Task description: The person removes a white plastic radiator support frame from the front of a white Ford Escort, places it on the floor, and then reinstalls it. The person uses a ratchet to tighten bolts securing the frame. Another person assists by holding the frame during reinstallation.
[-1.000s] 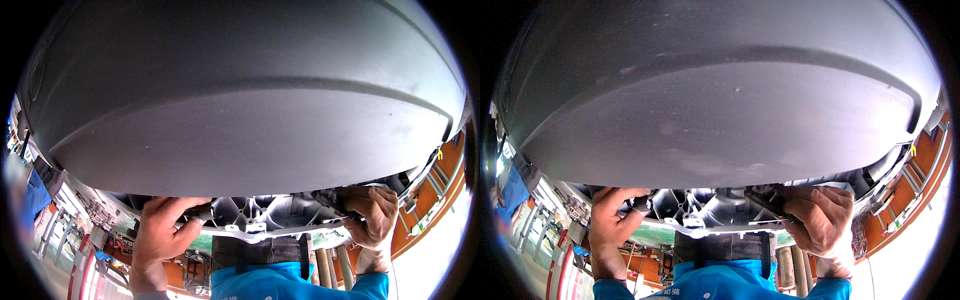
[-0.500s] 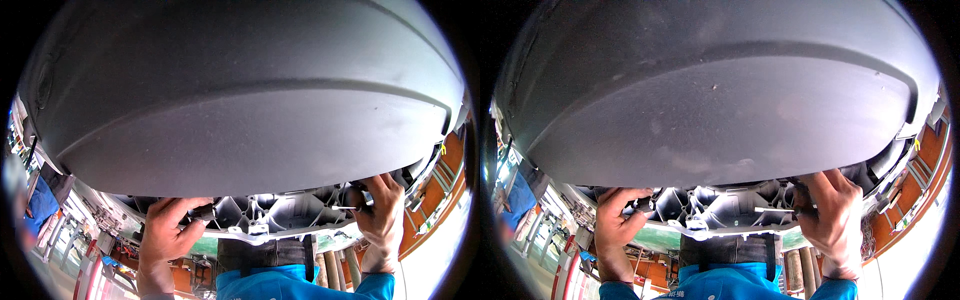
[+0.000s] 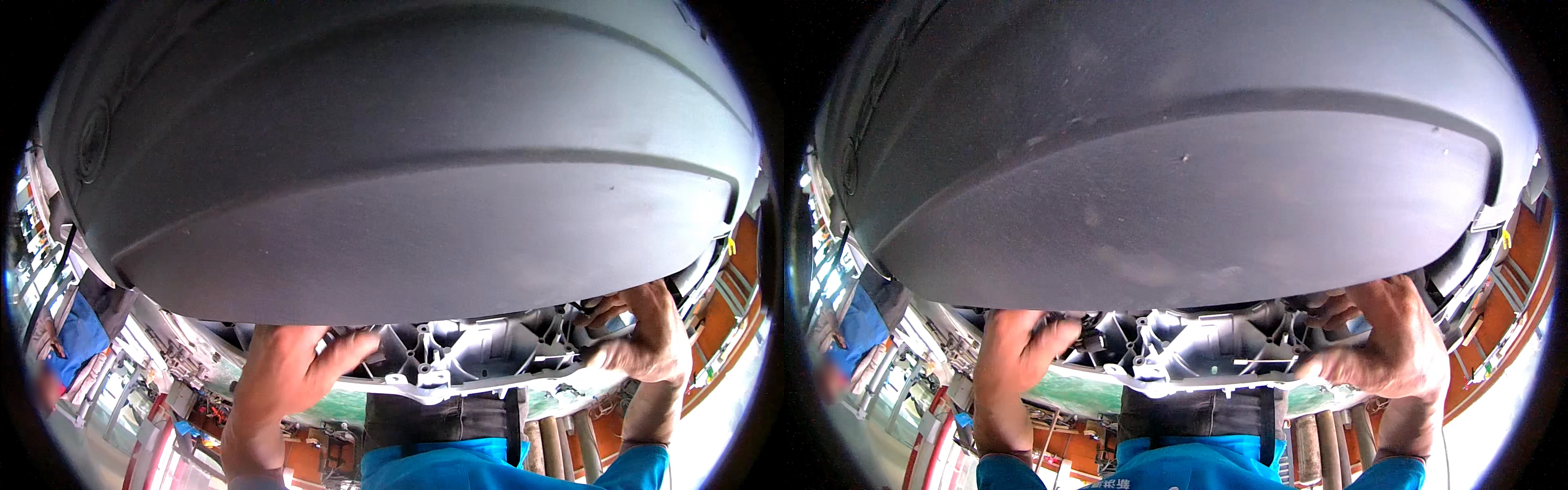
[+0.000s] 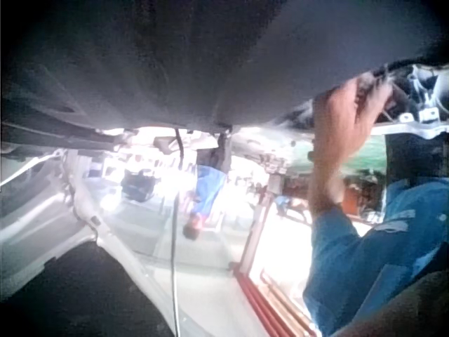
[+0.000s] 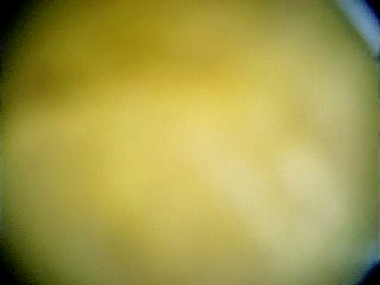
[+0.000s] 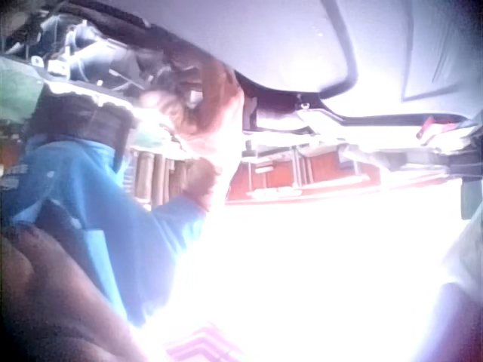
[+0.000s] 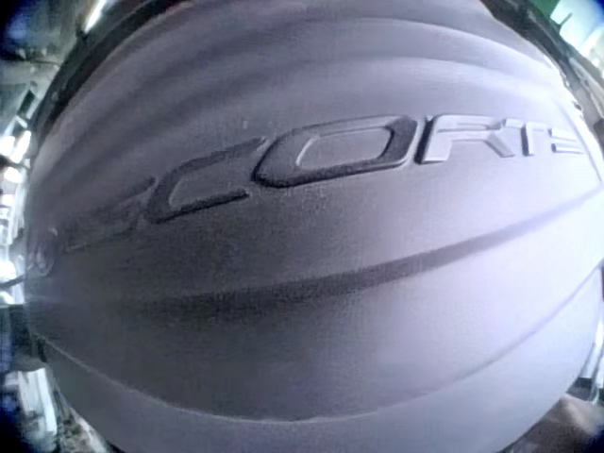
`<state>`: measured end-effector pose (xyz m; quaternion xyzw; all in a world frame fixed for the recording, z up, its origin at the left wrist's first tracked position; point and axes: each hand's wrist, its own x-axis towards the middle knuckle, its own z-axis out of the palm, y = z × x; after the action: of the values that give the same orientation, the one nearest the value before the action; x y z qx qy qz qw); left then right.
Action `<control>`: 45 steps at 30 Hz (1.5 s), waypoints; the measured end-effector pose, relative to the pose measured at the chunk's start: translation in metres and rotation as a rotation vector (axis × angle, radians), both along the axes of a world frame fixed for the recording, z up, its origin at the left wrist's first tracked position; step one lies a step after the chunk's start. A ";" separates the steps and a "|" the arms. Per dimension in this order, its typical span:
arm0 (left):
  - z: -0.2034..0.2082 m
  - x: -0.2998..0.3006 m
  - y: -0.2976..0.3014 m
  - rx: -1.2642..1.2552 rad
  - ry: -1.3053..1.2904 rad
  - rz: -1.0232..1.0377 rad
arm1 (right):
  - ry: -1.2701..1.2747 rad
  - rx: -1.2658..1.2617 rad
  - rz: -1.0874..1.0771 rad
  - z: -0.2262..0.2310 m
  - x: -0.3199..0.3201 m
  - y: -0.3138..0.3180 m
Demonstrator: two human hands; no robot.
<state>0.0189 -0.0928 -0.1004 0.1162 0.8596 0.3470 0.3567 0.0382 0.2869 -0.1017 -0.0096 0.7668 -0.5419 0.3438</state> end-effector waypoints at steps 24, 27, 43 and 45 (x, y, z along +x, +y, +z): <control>0.008 -0.018 0.067 0.110 -0.535 -0.091 | 0.200 0.559 -0.039 -0.001 -0.005 -0.005; -0.003 -0.009 0.079 0.149 -0.294 -0.285 | 0.375 0.662 0.066 -0.003 -0.007 -0.010; -0.025 -0.004 0.075 0.131 -0.105 -0.362 | 0.454 0.597 -0.101 0.029 0.022 -0.012; -0.032 0.004 0.068 0.188 -0.002 -0.443 | 0.456 0.591 -0.162 0.032 0.035 -0.007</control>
<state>0.0228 -0.0246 -0.1319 0.3343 0.7766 0.3389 0.4126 0.0734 0.2798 -0.0696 0.0304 0.9451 -0.3067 0.1082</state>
